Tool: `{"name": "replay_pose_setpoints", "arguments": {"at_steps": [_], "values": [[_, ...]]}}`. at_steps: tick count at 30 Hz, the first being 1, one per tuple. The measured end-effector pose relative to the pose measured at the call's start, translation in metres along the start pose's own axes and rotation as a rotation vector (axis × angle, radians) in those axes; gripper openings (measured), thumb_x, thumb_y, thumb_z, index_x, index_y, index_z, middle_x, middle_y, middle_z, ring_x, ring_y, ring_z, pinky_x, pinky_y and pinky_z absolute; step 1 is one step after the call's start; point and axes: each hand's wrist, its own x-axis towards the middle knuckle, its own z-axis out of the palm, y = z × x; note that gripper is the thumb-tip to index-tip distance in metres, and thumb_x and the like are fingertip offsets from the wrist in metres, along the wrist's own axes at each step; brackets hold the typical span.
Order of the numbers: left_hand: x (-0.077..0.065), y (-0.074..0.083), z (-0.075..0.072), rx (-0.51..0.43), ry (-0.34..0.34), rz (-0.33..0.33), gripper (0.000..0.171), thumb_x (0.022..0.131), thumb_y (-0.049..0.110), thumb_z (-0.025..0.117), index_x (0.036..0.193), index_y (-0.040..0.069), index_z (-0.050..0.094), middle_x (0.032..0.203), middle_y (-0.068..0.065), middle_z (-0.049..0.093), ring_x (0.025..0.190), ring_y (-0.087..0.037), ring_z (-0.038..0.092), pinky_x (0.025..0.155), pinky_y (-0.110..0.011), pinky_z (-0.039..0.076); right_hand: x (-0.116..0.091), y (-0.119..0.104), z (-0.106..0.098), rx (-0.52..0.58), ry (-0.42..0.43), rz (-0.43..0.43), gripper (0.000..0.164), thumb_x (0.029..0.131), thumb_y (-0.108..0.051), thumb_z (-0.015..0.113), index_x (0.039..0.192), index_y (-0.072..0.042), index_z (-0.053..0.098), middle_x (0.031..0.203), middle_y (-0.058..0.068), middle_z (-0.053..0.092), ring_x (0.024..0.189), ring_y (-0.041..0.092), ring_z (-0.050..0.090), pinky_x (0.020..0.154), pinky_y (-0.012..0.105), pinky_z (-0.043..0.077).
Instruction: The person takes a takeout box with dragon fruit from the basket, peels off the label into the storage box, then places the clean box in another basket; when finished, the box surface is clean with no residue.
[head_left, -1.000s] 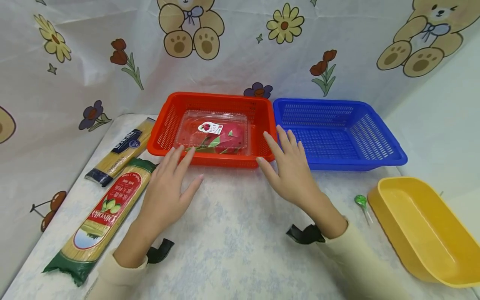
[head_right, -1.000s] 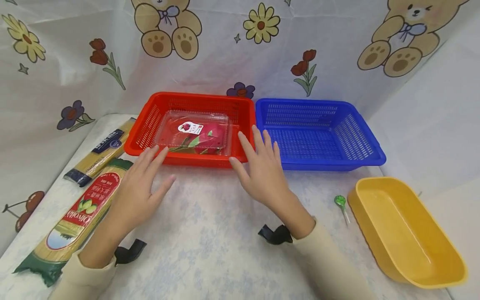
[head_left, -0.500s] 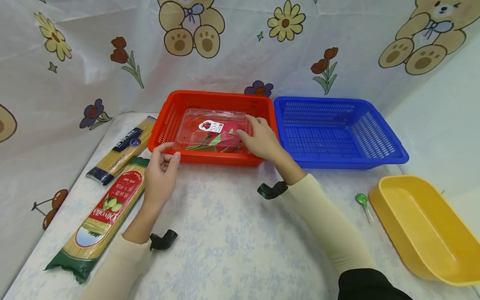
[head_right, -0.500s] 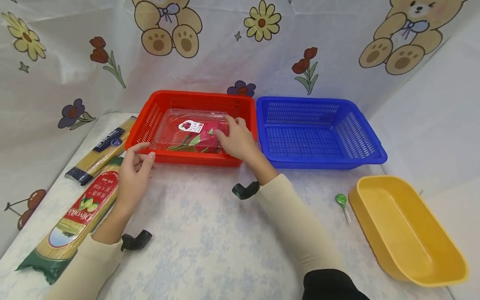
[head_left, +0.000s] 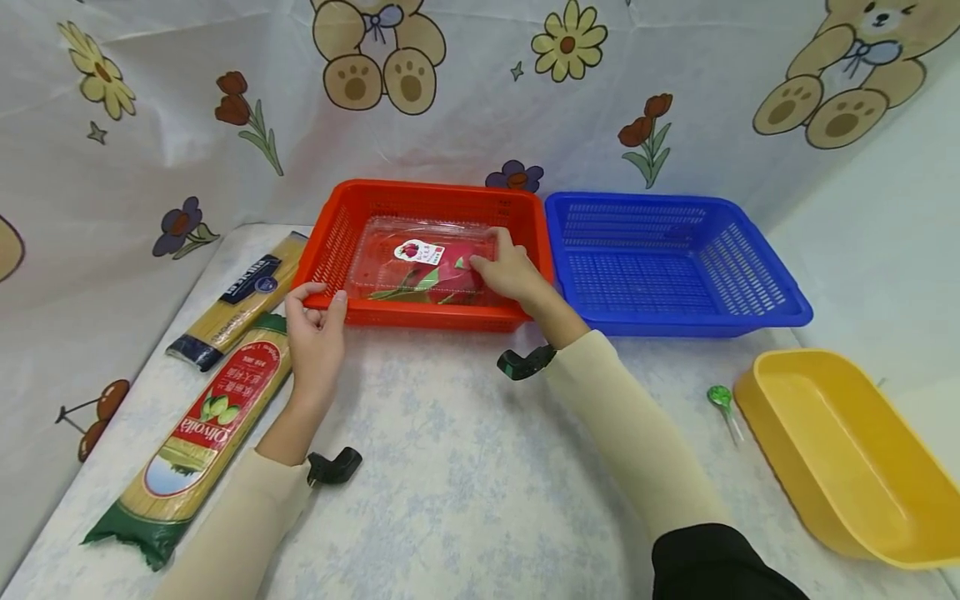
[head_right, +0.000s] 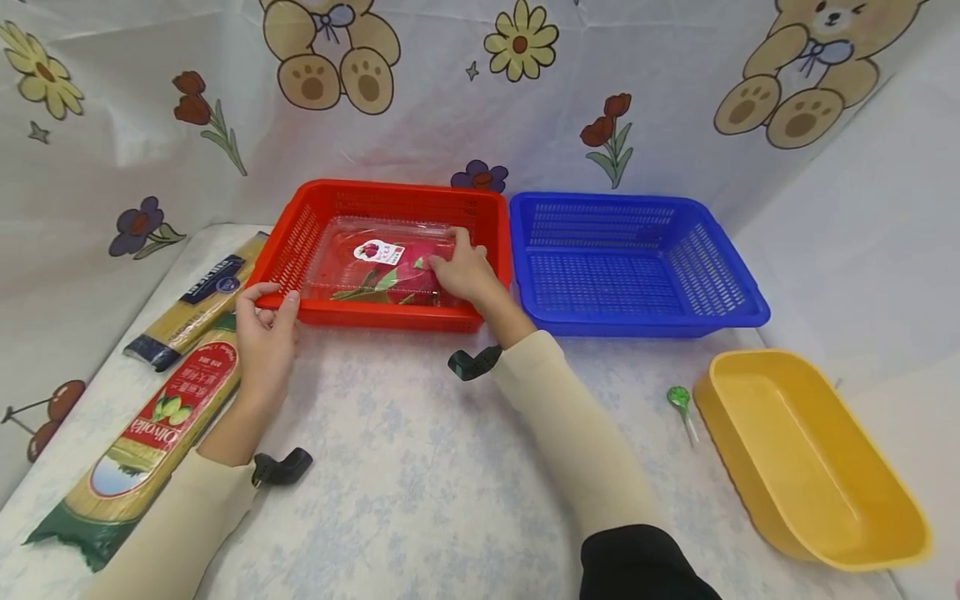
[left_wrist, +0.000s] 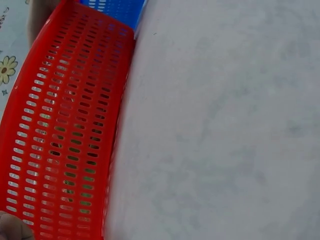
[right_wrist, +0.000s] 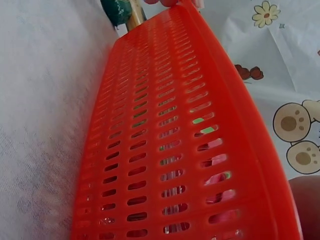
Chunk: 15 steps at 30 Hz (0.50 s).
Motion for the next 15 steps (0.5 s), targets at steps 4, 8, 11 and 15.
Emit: {"name": "replay_pose_setpoints", "arguments": {"at_steps": [4,8,11,15], "values": [[0.0024,-0.0044,0.0016,-0.043,0.043,0.016,0.037,0.101,0.031,0.066,0.128,0.016,0.047,0.08,-0.004,0.043,0.069,-0.014,0.042,0.061,-0.019,0.04,0.001,-0.001,0.0003,0.041,-0.059,0.018,0.067,0.105,-0.036,0.054,0.159,-0.021,0.018,0.144,0.014,0.049,0.127,0.03,0.05,0.108,0.05,0.042],[0.0029,-0.008,0.003,-0.083,0.048,0.033,0.036,0.1,0.029,0.068,0.127,0.014,0.049,0.081,-0.004,0.046,0.07,-0.014,0.044,0.062,-0.019,0.042,0.0002,0.0012,-0.0004,0.058,-0.085,0.036,0.067,0.106,-0.037,0.053,0.16,-0.024,0.015,0.145,0.013,0.047,0.128,0.031,0.047,0.109,0.05,0.04],[0.0032,-0.009,0.0038,-0.113,0.045,0.036,0.039,0.099,0.028,0.069,0.129,0.012,0.049,0.082,-0.005,0.049,0.071,-0.014,0.045,0.063,-0.018,0.043,0.0004,0.0028,-0.0008,0.083,-0.09,0.025,0.065,0.106,-0.037,0.052,0.159,-0.025,0.016,0.144,0.013,0.046,0.128,0.031,0.047,0.109,0.05,0.039],[0.0038,-0.0099,0.0041,-0.133,0.047,0.03,0.039,0.1,0.027,0.068,0.13,0.013,0.048,0.083,-0.005,0.048,0.07,-0.015,0.044,0.062,-0.018,0.043,0.0019,0.0034,-0.0013,0.144,-0.087,-0.005,0.059,0.107,-0.034,0.052,0.156,-0.026,0.02,0.136,0.014,0.048,0.117,0.03,0.053,0.099,0.047,0.047]]}}
